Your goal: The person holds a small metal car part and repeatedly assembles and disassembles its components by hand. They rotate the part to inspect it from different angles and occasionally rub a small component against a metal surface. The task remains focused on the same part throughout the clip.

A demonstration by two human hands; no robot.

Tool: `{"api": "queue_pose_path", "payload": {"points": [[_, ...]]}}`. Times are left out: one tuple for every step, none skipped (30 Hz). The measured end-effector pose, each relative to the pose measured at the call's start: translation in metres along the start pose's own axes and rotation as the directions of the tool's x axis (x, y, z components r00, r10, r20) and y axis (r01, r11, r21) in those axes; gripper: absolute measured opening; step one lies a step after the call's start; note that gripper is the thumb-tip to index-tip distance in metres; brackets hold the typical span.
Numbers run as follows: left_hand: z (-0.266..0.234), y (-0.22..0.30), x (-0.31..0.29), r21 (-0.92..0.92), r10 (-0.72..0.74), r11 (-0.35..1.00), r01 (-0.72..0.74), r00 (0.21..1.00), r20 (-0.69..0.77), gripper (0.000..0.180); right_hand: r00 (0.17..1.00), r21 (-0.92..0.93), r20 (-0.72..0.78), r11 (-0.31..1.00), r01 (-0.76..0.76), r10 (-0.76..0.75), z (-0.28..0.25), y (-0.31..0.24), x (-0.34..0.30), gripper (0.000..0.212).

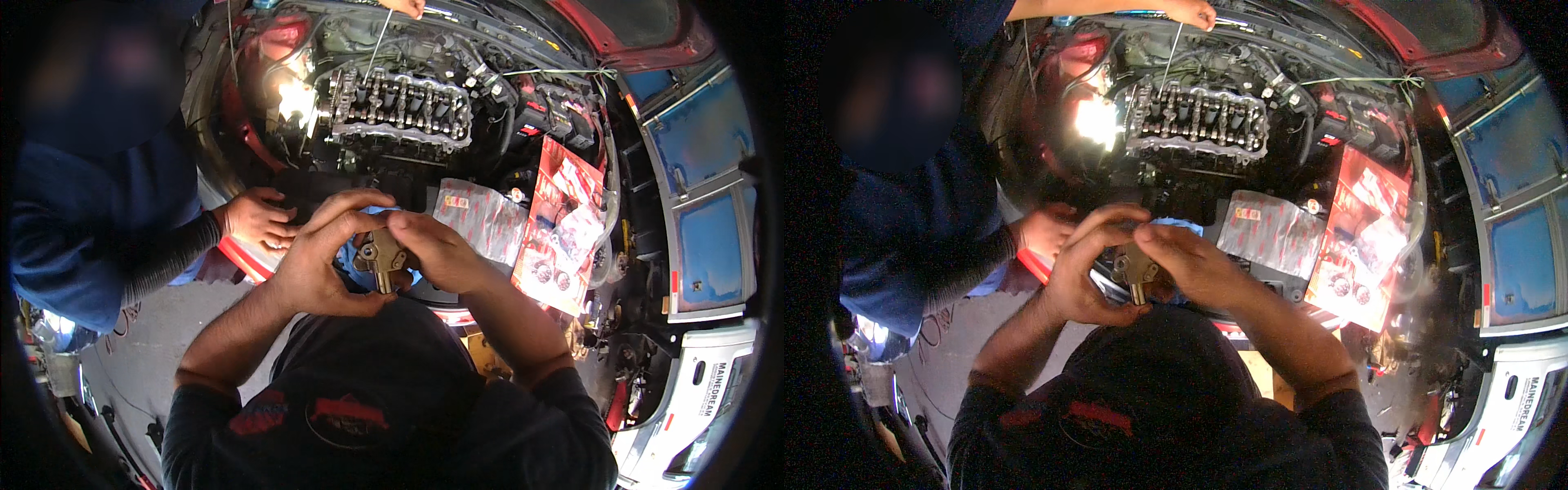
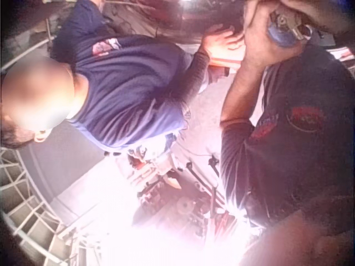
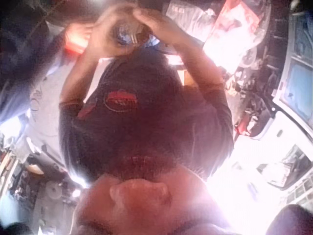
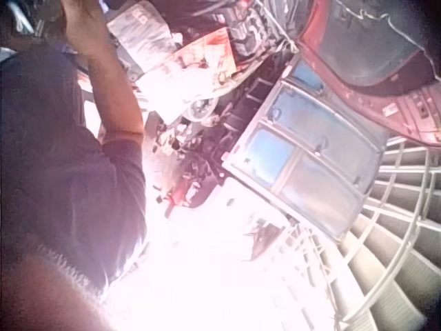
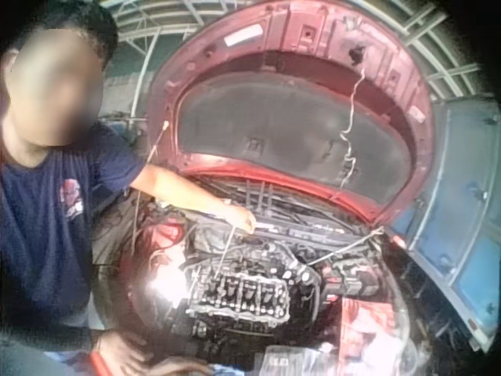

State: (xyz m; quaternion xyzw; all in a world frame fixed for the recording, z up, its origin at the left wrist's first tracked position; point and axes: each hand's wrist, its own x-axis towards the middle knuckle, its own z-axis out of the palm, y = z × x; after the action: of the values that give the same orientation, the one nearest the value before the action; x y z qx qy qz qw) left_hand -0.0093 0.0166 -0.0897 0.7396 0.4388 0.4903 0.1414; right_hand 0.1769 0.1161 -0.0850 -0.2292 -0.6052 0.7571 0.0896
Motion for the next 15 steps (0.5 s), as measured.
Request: {"api": "queue_pose_path", "payload": {"points": [[0.003,0.001,-0.003,-0.083,0.017,0.996,-0.02,0.999,-0.041,0.069,1.0,-0.008,0.0,1.0,0.014,-0.014,0.006,0.001,0.002,0.047],[0.005,0.002,-0.006,-0.158,0.005,0.987,-0.017,0.997,-0.075,0.069,0.999,-0.01,0.006,0.999,0.034,-0.034,0.013,0.0,0.003,0.048],[0.007,0.004,-0.009,-0.222,-0.01,0.975,-0.014,0.994,-0.106,0.069,0.998,-0.013,0.014,0.998,0.057,-0.057,0.019,-0.001,0.004,0.049],[0.008,0.007,-0.012,-0.247,-0.036,0.969,-0.002,0.988,-0.151,0.067,0.998,0.056,0.062,0.998,-0.021,0.017,0.021,-0.006,0.002,0.051],[0.007,0.009,-0.015,-0.272,-0.062,0.962,0.013,0.983,-0.172,0.066,0.998,0.043,0.062,0.999,-0.025,0.023,0.024,-0.01,0.001,0.05],[0.007,0.012,-0.017,-0.294,-0.081,0.955,0.023,0.979,-0.188,0.066,0.998,0.031,0.062,0.999,-0.03,0.028,0.028,-0.015,0.001,0.049],[0.005,0.015,-0.019,-0.321,-0.103,0.946,0.032,0.974,-0.204,0.065,0.998,0.024,0.053,0.999,-0.028,0.026,0.031,-0.02,0.0,0.048],[0.003,0.019,-0.02,-0.292,-0.095,0.956,0.026,0.97,-0.224,0.065,0.998,-0.113,-0.014,0.992,0.053,-0.055,0.034,-0.026,-0.004,0.043],[0.0,0.022,-0.021,-0.268,-0.09,0.963,0.022,0.966,-0.244,0.065,0.985,-0.249,-0.079,0.96,0.129,-0.152,0.036,-0.032,-0.008,0.038],[-0.003,0.025,-0.021,-0.247,-0.091,0.969,0.024,0.96,-0.264,0.066,0.957,-0.383,-0.111,0.9,0.208,-0.268,0.037,-0.038,-0.012,0.034],[-0.005,0.028,-0.021,-0.3,-0.086,0.954,-0.006,0.953,-0.291,0.067,0.898,-0.489,-0.083,0.803,0.342,-0.433,0.037,-0.044,-0.014,0.029],[-0.008,0.03,-0.021,-0.356,-0.095,0.934,-0.025,0.944,-0.316,0.068,0.811,-0.575,-0.019,0.671,0.469,-0.584,0.037,-0.05,-0.017,0.026],[-0.01,0.033,-0.021,-0.388,-0.091,0.921,-0.045,0.941,-0.326,0.069,0.689,-0.639,0.07,0.498,0.586,-0.721,0.036,-0.056,-0.02,0.026],[-0.015,0.034,-0.021,-0.324,-0.025,0.943,-0.074,0.957,-0.29,0.073,0.606,-0.738,0.274,0.241,0.631,-0.747,0.032,-0.064,-0.022,0.035],[-0.016,0.037,-0.021,-0.349,-0.045,0.935,-0.06,0.957,-0.286,0.073,0.613,-0.7,0.302,0.267,0.663,-0.73,0.034,-0.066,-0.023,0.036]]}}
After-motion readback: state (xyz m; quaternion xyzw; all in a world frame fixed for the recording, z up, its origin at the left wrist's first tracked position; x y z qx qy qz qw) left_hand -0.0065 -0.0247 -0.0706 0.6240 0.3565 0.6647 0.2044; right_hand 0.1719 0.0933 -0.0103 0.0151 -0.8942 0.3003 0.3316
